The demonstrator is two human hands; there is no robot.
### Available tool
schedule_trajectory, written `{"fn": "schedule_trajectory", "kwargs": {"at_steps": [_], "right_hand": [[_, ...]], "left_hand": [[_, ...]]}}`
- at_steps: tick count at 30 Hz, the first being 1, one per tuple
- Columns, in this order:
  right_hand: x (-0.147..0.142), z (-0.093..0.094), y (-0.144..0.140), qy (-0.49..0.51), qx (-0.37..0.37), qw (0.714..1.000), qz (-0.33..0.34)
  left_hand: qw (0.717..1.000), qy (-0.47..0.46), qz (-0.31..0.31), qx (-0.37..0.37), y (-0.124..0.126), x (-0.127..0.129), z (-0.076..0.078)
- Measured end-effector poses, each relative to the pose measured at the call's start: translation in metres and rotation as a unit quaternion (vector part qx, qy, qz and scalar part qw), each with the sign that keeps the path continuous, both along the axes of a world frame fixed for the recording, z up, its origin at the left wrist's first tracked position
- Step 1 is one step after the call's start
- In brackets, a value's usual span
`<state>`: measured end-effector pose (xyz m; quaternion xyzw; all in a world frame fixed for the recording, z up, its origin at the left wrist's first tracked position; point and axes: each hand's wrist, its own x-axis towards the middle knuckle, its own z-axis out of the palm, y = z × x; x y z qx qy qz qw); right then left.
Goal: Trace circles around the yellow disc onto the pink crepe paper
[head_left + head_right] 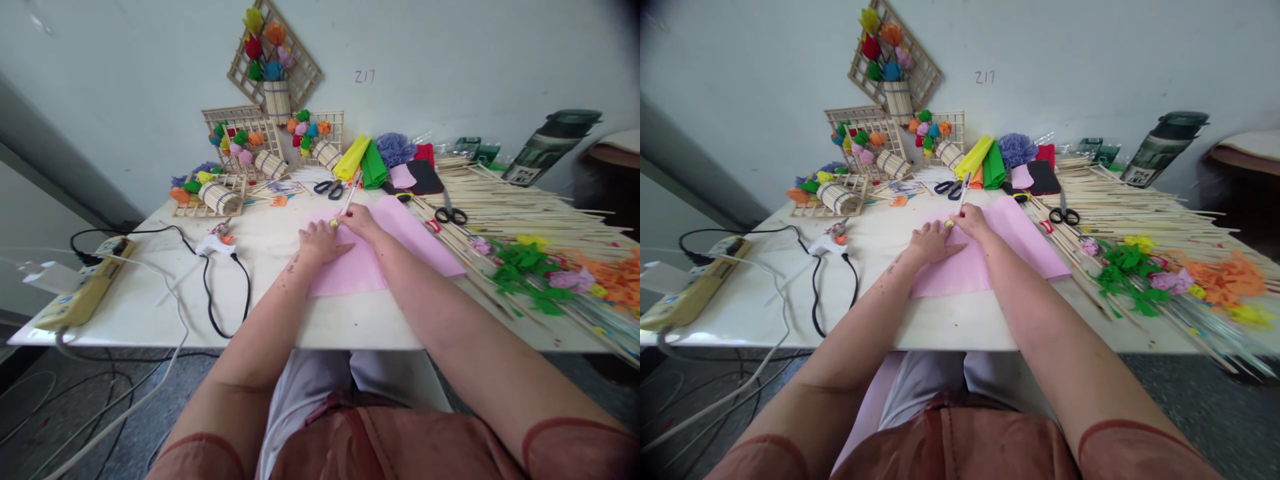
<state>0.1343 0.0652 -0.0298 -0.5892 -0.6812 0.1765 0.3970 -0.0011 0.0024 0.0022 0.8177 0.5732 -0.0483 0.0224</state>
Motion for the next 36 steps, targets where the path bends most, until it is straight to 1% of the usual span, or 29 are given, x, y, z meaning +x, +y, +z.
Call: {"fn": "schedule_trajectory", "kwargs": {"at_steps": [8,16,19,24,27,31,36], "right_hand": [[-0.001,-0.001,0.0,0.002,0.007,1.0,-0.001],[-0.001,0.002,-0.002,0.004,0.013,1.0,-0.025],[-0.001,0.003,-0.003,0.009,0.02,1.0,-0.017],[-0.001,0.001,-0.003,0.0,-0.013,1.0,-0.006],[0.0,0.001,-0.003,-0.01,-0.026,1.0,0.003],[0.001,0.002,-0.004,-0.04,-0.033,0.999,0.008],[0.001,0.002,-0.004,-0.047,-0.027,0.998,0.017]], "left_hand": [[1.0,0.002,-0.004,-0.002,0.001,0.0,0.0],[1.0,-0.008,0.0,0.005,0.001,0.0,-0.001],[1.0,-0.012,0.001,0.004,0.001,0.0,0.0],[0.999,-0.036,-0.003,0.008,0.006,-0.005,0.0],[0.998,-0.066,0.0,0.017,0.013,-0.013,-0.004],[0.994,-0.098,0.009,0.04,0.022,-0.022,-0.013],[0.99,-0.127,0.037,0.043,0.027,-0.024,-0.02]]}}
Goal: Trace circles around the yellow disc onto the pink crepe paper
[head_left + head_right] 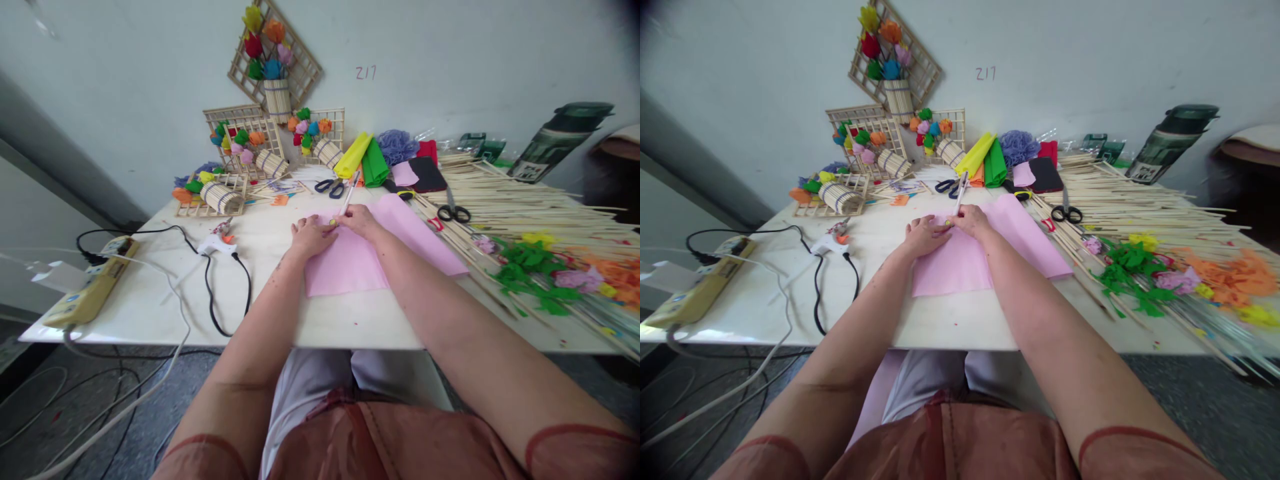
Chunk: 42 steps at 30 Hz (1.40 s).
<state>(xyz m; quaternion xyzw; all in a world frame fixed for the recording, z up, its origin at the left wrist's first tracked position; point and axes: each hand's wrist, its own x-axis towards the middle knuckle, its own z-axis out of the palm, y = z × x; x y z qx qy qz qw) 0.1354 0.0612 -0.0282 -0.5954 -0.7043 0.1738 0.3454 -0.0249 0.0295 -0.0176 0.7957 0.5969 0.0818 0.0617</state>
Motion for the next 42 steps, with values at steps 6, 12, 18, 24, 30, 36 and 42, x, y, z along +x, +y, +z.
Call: {"fn": "schedule_trajectory", "kwargs": {"at_steps": [6,12,18,24,30,36,42], "right_hand": [[0.001,-0.003,0.001,0.003,0.01,1.0,0.01],[-0.001,-0.003,0.001,-0.014,0.015,1.0,0.0],[0.0,-0.004,0.003,-0.017,0.02,1.0,-0.004],[-0.001,0.0,0.0,0.0,0.018,1.0,-0.018],[-0.004,0.006,-0.008,-0.021,0.007,0.999,-0.029],[-0.003,0.005,-0.007,-0.025,-0.004,0.999,-0.026],[-0.002,0.003,-0.005,-0.028,-0.014,0.999,-0.013]], "left_hand": [[1.0,-0.004,0.008,-0.007,0.0,0.001,0.0],[1.0,-0.008,0.009,-0.013,0.0,0.001,0.0],[1.0,-0.005,0.007,-0.016,0.002,0.0,-0.001],[1.0,-0.011,0.012,-0.019,0.002,0.0,-0.001],[0.999,-0.032,0.029,-0.018,0.002,0.001,-0.002],[0.998,-0.043,0.051,-0.003,0.004,0.002,-0.004],[0.997,-0.052,0.05,-0.012,0.004,0.0,-0.003]]}}
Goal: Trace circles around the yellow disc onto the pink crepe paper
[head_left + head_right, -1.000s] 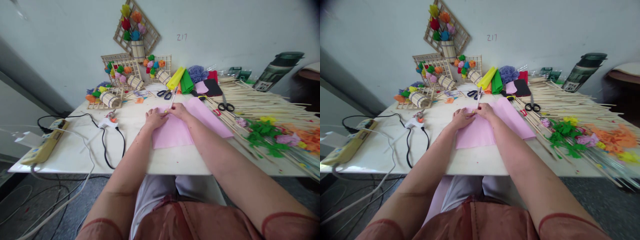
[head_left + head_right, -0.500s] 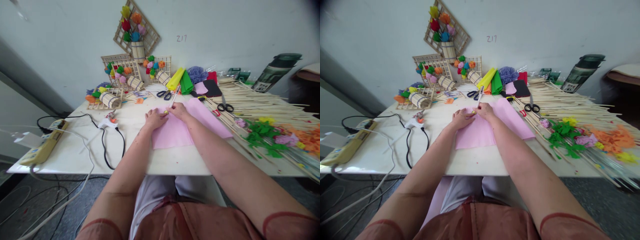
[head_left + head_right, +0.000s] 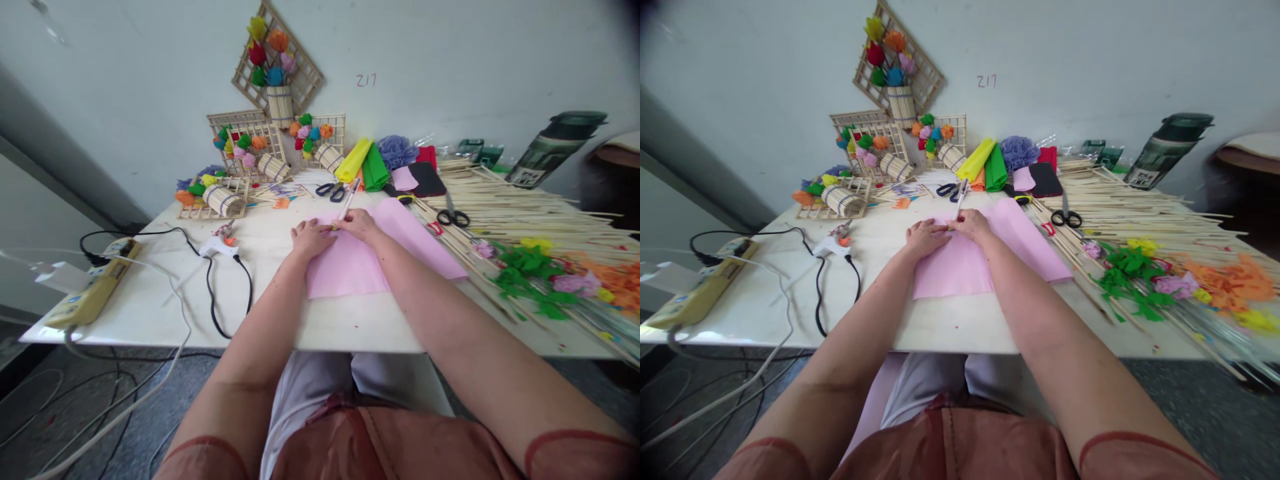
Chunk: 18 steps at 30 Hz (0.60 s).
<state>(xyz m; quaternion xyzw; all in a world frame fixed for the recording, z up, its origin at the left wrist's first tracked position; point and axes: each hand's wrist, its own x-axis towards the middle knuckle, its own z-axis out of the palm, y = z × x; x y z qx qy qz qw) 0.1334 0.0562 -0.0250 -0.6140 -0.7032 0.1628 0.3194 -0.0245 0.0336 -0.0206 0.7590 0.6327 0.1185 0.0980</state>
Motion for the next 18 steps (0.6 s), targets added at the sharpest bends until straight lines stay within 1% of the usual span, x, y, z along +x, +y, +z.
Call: {"fn": "schedule_trajectory", "kwargs": {"at_steps": [18], "right_hand": [[-0.0011,-0.0007,0.0002,-0.025,0.022,0.999,0.001]], "left_hand": [[1.0,-0.001,0.01,-0.003,0.0015,0.0003,-0.0002]]}}
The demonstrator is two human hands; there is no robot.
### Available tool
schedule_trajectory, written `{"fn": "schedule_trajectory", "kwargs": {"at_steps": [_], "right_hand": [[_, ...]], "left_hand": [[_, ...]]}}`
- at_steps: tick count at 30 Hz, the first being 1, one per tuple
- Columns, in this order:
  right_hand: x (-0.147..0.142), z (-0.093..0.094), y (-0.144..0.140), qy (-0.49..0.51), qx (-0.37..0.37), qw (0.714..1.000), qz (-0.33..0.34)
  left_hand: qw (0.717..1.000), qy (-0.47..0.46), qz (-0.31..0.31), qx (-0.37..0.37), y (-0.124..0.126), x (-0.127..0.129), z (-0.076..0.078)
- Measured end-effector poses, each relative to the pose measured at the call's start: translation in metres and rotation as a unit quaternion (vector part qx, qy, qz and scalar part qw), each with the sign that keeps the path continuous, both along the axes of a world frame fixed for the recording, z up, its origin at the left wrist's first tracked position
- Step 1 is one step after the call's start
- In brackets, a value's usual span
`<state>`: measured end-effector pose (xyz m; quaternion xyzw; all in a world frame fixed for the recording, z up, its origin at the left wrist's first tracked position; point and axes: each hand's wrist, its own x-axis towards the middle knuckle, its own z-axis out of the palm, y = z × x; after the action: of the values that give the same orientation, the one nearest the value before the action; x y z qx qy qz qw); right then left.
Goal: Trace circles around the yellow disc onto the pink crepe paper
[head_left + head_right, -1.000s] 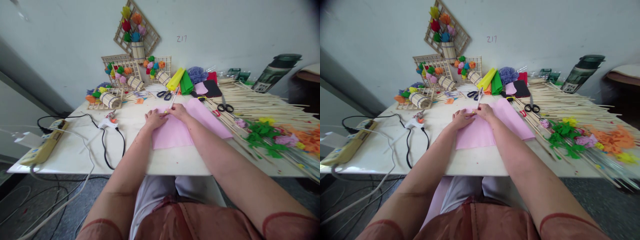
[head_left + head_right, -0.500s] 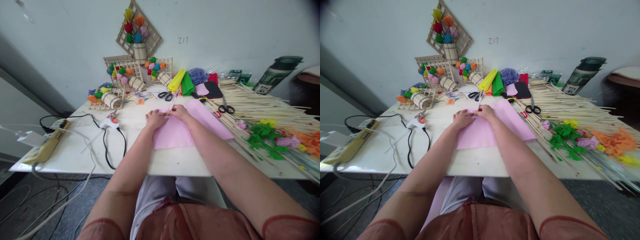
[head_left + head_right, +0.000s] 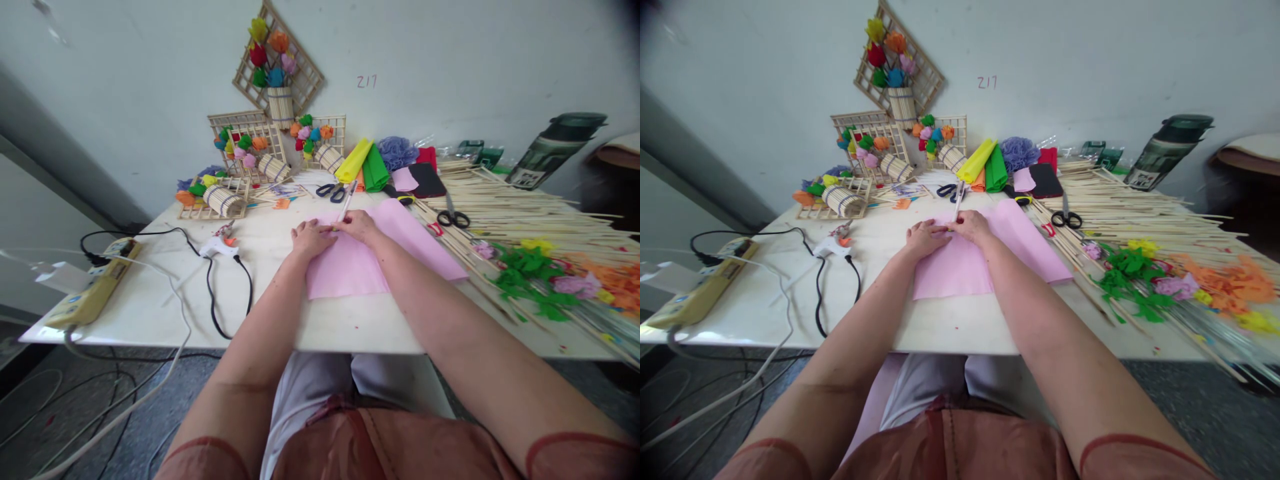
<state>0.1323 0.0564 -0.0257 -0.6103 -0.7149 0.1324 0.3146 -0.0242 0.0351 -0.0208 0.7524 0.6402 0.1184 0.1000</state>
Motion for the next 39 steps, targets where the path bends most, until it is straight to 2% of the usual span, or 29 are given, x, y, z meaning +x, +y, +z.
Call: {"fn": "schedule_trajectory", "kwargs": {"at_steps": [8,19,31,39], "right_hand": [[0.0003,-0.0007,-0.0002,0.002,0.001,1.0,0.012],[-0.0018,0.0025,-0.0018,-0.027,-0.006,1.0,-0.009],[0.0023,-0.0015,0.0016,0.041,-0.007,0.999,0.013],[0.0016,-0.001,0.0001,0.011,0.002,1.0,0.006]], "left_hand": [[1.0,0.003,-0.003,0.008,0.0005,-0.0003,-0.0012],[1.0,-0.004,0.001,0.0,0.0009,0.0001,-0.0008],[1.0,0.0,-0.003,0.012,-0.0012,-0.0002,0.0009],[1.0,0.014,0.002,0.011,0.0009,0.0007,-0.0007]]}}
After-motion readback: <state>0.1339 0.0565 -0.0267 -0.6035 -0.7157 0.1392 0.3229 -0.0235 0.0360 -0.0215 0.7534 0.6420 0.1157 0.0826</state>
